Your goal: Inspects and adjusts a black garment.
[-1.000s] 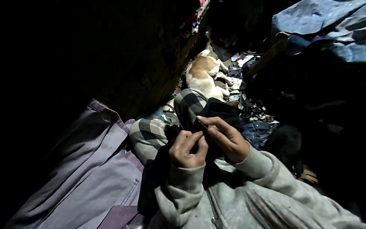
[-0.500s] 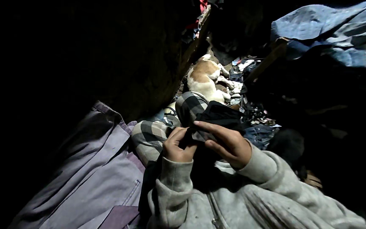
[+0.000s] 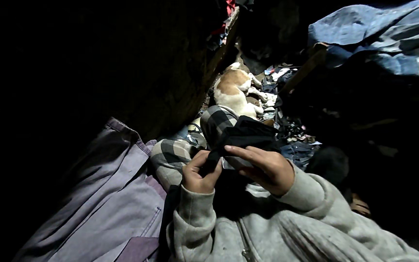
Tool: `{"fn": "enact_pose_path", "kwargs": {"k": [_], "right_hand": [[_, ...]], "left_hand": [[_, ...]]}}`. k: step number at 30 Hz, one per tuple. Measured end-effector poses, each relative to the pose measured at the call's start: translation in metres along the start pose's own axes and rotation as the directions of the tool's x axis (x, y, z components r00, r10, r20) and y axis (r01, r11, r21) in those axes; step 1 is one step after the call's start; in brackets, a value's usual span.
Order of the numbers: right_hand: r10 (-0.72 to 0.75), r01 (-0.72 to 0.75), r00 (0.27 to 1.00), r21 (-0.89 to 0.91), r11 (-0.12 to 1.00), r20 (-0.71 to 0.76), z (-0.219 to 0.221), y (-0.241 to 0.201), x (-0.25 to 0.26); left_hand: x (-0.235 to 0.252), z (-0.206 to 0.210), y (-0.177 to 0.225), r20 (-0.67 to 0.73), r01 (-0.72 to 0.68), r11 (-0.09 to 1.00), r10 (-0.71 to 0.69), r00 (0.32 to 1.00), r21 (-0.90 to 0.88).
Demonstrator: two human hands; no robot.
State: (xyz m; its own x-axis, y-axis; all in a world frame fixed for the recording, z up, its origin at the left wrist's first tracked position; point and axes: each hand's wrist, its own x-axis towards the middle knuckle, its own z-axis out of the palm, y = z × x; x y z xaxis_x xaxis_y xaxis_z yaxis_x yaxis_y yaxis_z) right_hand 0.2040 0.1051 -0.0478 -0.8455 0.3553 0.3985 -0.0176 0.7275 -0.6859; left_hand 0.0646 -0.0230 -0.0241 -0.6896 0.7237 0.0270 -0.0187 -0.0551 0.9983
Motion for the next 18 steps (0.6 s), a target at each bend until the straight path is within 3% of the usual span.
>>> {"fn": "enact_pose_path", "kwargs": {"k": [4,11,18], "right_hand": [[-0.022,0.022,1.000,-0.019,1.000,-0.020,0.000,-0.003,0.003],[-0.060,0.058,0.997,-0.042,0.997,-0.053,0.005,-0.010,0.005],[0.009,-0.010,0.995,-0.013,1.000,-0.098,0.022,-0.015,0.002]], "left_hand": [[-0.003,-0.003,-0.003,0.027,-0.081,0.997,0.081,0.996,-0.012],[-0.004,-0.011,-0.005,0.080,-0.300,0.944,0.291,0.953,0.137],[-0.008,-0.007,-0.005,0.014,-0.323,0.908,0.332,0.943,0.266]]}}
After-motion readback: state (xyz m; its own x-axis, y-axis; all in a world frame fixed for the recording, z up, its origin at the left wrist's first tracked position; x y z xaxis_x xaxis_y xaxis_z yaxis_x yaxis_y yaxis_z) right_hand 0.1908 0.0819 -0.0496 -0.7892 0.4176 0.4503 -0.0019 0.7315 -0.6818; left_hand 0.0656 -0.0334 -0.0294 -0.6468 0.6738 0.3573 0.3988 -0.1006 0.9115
